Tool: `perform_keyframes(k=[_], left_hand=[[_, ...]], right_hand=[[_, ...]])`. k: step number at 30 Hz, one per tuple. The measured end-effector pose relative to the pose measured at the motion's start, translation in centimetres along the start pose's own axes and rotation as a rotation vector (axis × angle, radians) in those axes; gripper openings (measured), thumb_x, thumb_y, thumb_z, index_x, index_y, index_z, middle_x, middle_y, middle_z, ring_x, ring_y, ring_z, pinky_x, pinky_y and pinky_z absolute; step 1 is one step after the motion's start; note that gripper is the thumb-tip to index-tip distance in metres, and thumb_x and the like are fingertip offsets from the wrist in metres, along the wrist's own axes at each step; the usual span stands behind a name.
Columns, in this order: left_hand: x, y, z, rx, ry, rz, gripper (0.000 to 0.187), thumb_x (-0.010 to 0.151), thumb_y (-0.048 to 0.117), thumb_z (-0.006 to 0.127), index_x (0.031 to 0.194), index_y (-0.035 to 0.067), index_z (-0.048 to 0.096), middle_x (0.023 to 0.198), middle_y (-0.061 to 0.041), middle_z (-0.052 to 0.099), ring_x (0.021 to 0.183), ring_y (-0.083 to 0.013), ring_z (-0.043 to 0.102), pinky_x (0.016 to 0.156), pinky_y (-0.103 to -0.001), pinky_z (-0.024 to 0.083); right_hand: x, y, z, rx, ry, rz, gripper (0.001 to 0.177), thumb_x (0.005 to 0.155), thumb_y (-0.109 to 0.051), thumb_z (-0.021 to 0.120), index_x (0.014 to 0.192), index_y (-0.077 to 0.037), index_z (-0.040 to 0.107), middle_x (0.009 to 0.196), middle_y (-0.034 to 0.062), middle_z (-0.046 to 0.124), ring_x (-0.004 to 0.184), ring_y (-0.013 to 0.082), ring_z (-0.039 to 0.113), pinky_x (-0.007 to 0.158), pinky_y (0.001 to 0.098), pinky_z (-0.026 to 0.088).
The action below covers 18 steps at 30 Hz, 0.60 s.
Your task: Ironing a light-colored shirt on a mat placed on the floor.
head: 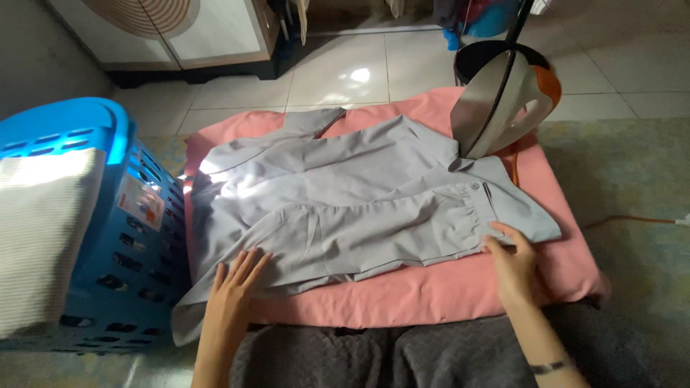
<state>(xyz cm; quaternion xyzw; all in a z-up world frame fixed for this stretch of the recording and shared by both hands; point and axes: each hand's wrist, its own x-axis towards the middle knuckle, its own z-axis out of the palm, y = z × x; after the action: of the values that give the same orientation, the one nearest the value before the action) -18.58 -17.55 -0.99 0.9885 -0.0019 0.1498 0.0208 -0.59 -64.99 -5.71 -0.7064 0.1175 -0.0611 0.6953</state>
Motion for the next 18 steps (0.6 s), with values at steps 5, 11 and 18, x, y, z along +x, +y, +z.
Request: perform_keyframes(k=[5, 11, 18], left_hand=[[-1.1, -2.2, -0.9, -0.092, -0.002, 0.018, 0.084, 0.07, 0.003, 0.063, 0.15, 0.017, 0.043, 0.158, -0.004, 0.04, 0.146, -0.0248, 0.04, 0.119, -0.049, 0.028], [-3.3, -1.5, -2.9, -0.212, -0.018, -0.028, 0.092, 0.063, -0.011, 0.062, 0.147, 0.021, 0.047, 0.16, -0.01, 0.037, 0.148, -0.0271, 0.034, 0.12, -0.051, 0.026], [-2.7, -0.4, -4.2, -0.042, -0.451, -0.343, 0.111, 0.06, -0.002, 0.072, 0.157, 0.042, 0.038, 0.175, -0.004, 0.011, 0.16, -0.0387, 0.005, 0.118, -0.063, 0.006]], right_hand=[[2.3, 5.9, -4.8, -0.182, 0.034, -0.368, 0.047, 0.089, 0.008, 0.066, 0.134, -0.001, 0.071, 0.078, 0.0011, 0.059, 0.063, 0.0081, 0.049, 0.057, 0.0241, 0.04], [-4.4, 1.3, -6.5, -0.34, 0.055, -0.374, 0.06, 0.077, 0.007, 0.065, 0.136, -0.003, 0.064, 0.076, -0.0001, 0.065, 0.058, 0.0081, 0.057, 0.05, 0.0259, 0.048], [-8.1, -9.9, -2.4, -0.879, 0.436, -0.896, 0.062, 0.07, 0.006, 0.069, 0.132, 0.002, 0.062, 0.12, 0.0387, 0.053, 0.102, 0.0452, 0.059, 0.084, 0.0435, 0.052]])
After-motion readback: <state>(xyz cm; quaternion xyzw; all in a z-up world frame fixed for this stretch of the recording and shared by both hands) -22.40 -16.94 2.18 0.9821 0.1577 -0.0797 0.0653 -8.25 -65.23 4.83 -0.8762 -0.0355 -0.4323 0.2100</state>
